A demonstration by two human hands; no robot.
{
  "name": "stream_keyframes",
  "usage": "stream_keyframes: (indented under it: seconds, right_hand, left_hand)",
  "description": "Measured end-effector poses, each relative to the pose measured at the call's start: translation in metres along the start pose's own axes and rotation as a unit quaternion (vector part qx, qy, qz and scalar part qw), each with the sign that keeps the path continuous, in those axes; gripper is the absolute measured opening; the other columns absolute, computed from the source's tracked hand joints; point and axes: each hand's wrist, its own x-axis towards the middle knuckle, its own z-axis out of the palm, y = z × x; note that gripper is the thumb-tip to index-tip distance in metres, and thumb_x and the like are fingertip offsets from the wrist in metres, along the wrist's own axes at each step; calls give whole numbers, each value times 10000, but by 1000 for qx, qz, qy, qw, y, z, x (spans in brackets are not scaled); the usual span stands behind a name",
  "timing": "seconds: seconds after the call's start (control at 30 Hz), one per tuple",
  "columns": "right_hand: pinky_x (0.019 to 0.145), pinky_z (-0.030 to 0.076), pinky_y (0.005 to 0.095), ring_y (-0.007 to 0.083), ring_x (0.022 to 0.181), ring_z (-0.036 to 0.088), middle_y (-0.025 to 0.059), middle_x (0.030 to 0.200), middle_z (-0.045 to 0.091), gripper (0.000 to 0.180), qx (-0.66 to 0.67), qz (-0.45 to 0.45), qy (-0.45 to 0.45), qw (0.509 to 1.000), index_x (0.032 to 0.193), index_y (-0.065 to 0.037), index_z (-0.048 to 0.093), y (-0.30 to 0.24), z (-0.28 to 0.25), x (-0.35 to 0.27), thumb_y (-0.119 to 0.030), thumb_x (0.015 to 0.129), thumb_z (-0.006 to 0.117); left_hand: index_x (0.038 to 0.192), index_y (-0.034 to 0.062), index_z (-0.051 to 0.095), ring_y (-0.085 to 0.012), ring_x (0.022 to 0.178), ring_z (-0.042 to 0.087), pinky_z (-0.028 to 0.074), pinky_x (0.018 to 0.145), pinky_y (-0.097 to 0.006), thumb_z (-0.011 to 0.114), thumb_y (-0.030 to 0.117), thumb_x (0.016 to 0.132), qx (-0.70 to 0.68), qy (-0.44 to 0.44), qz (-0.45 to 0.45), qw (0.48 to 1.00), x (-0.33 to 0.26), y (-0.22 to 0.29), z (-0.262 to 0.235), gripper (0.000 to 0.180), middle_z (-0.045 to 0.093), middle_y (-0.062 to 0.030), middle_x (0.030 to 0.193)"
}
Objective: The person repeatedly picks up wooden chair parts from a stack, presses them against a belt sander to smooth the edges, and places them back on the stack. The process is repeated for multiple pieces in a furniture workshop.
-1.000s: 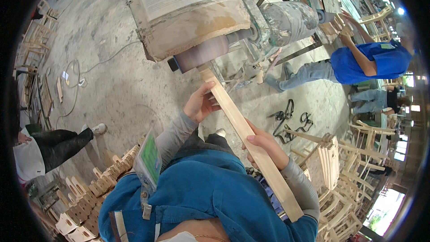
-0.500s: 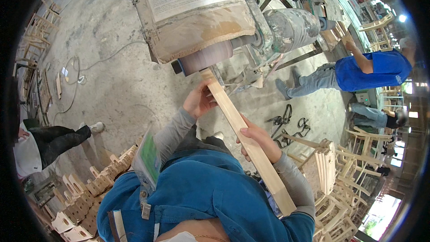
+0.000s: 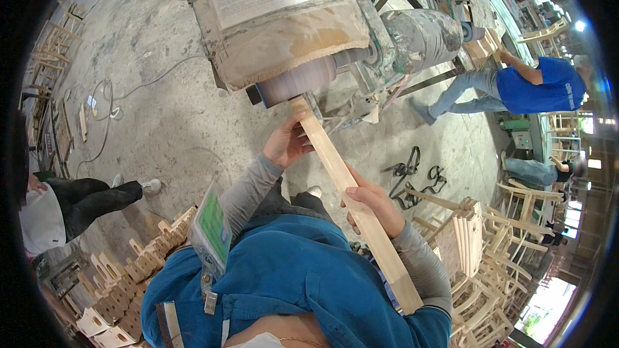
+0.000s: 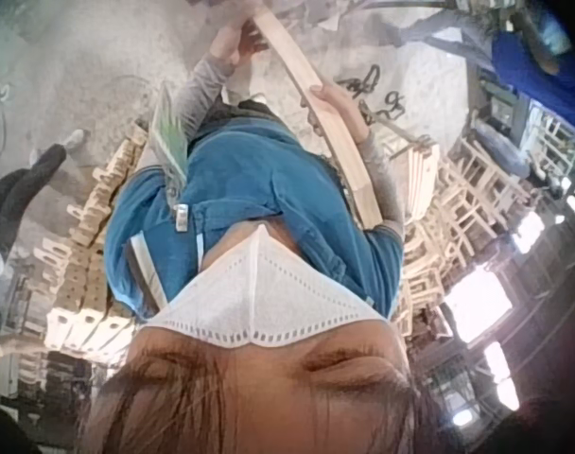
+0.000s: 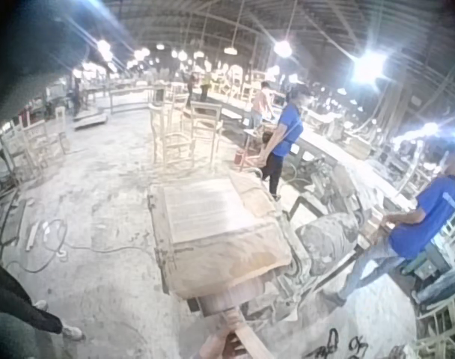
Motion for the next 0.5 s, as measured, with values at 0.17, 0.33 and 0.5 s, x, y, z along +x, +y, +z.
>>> stream_keyframes:
  seconds: [0.17, 0.33, 0.5]
  right_hand:
    - [391, 477, 251, 145, 513, 544, 111, 816, 513, 725, -12, -10, 4, 1000, 1425, -128, 195, 6, 0, -8, -304, 811, 539]
    - [422, 450, 246, 134, 505, 534, 82, 804, 518, 687, -7, -9, 11, 1000, 1428, -139, 196, 12, 0, -17, -250, 829, 514]
    - [423, 450, 247, 137, 522, 539, 98, 853, 517, 701, -6, -13, -4, 1000, 1432, -133, 176, 19, -2, -28, -261, 830, 511]
  left_hand:
    - [1104, 47, 470, -253, 949, 559, 473, 862, -448, 578, 360, 837, 5, 9, 6, 1000, -6, -6, 3, 425, 534, -114, 1016]
    - [1101, 52, 471, -246, 943, 559, 476, 859, -445, 581, 364, 832, 14, -4, 12, 1000, -13, -11, 5, 426, 532, -111, 1018]
    - [1094, 59, 478, -226, 936, 560, 485, 838, -422, 579, 354, 833, 25, -9, 13, 1000, -23, -17, 11, 407, 531, -98, 1016]
